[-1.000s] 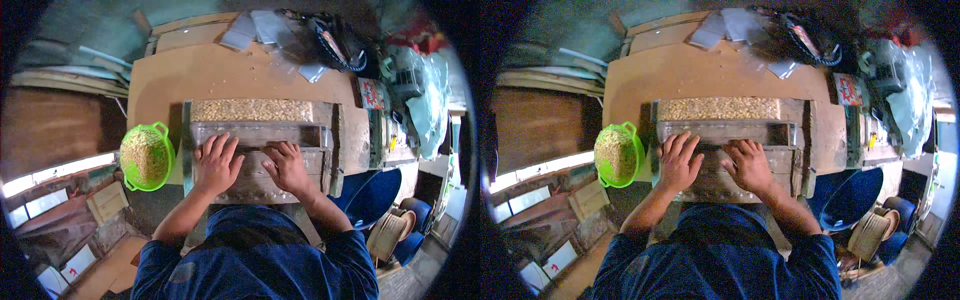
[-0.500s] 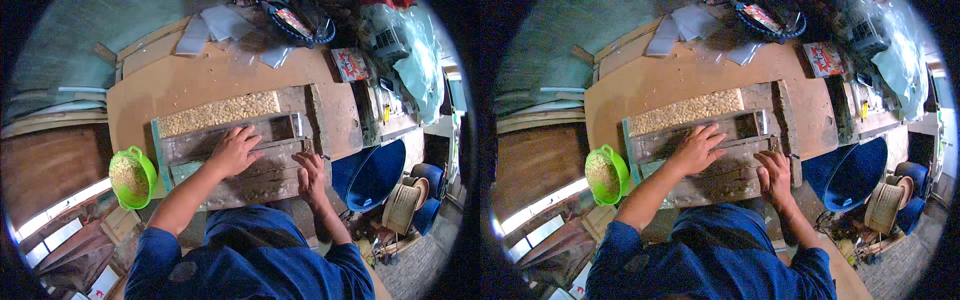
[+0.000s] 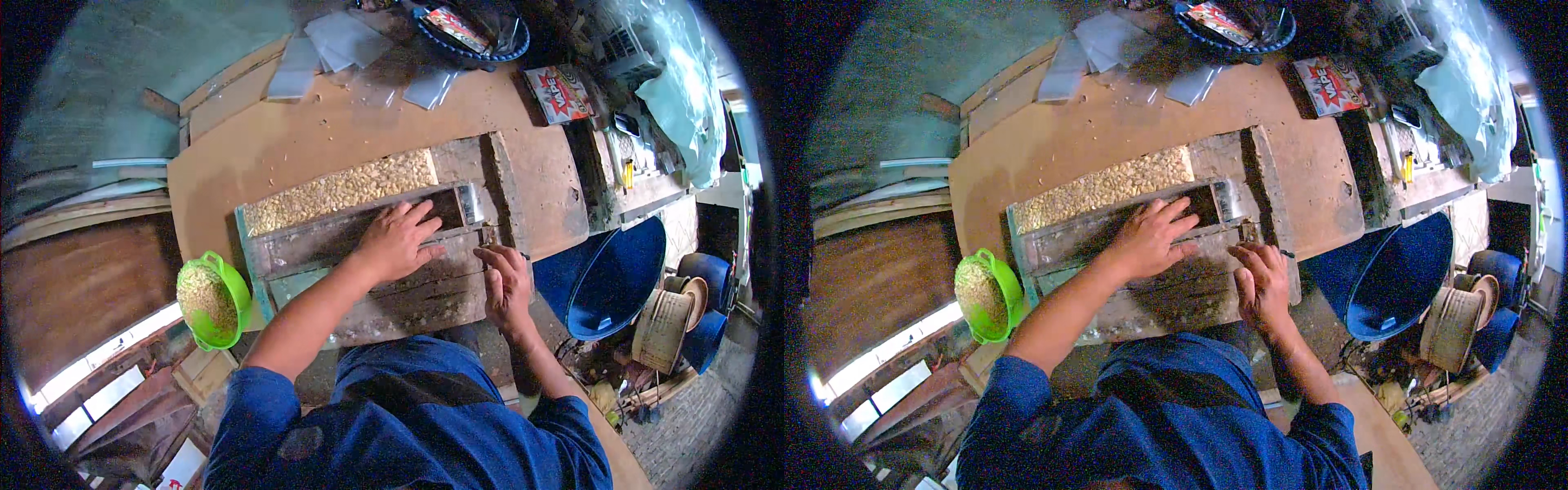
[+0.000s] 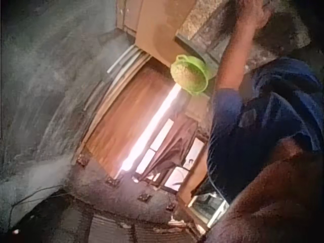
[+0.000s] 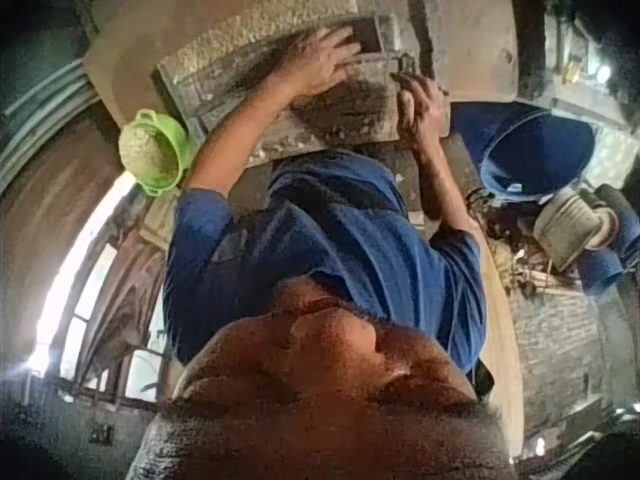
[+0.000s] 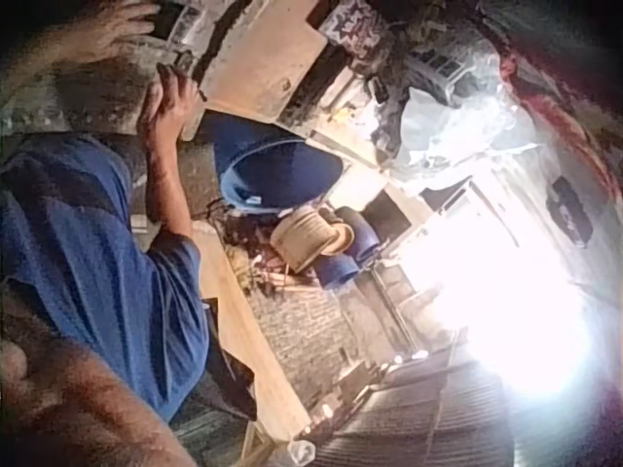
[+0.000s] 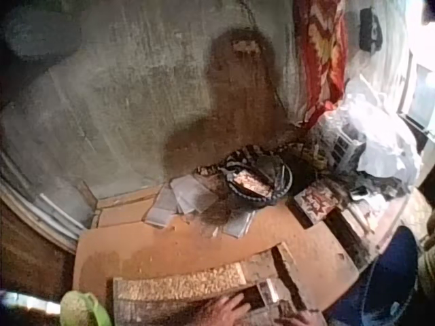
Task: The person fills plastic bags with fermented soybeans inside a wooden mold, levels the beans by hand, compacts them with a wooden stick, and then uses a small tool to poke holes in the plastic bags.
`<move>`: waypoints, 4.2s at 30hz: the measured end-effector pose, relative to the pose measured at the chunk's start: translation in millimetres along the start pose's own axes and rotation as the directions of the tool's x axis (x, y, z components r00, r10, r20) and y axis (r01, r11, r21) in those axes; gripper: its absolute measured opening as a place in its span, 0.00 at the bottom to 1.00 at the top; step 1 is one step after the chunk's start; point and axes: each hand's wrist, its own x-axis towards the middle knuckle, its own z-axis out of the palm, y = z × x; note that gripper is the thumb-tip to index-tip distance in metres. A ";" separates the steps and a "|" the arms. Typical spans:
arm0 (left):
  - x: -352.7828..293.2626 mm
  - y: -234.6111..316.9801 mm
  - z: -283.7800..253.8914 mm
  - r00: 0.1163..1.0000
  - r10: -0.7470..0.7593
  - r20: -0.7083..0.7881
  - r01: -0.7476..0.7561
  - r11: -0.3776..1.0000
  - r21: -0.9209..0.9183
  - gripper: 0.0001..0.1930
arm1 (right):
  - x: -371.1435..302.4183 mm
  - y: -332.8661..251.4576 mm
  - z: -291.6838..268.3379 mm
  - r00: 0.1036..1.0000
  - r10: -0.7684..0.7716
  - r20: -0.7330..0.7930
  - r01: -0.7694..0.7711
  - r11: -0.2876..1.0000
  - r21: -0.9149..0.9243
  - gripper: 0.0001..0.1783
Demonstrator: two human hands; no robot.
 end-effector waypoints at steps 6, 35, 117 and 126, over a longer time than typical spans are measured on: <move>-42.3 -11.5 -12.2 0.994 -0.091 -0.058 0.094 0.995 0.044 0.28 | 11.9 -11.3 6.3 0.996 -0.070 0.061 0.070 0.998 0.003 0.20; -242.3 -64.0 -6.5 0.634 -0.612 -0.473 0.560 0.785 -0.265 0.39 | 36.8 -76.6 82.3 0.976 -0.187 0.111 0.212 0.928 -0.307 0.18; -50.1 -8.5 -7.7 0.988 -0.121 -0.092 0.126 0.991 0.051 0.31 | -33.1 4.9 18.3 0.923 0.374 0.086 -0.370 0.808 0.458 0.08; -48.0 -15.7 -11.4 0.963 -0.076 -0.260 0.120 0.981 0.156 0.36 | -4.6 14.6 38.2 0.940 0.330 0.093 -0.338 0.850 0.405 0.11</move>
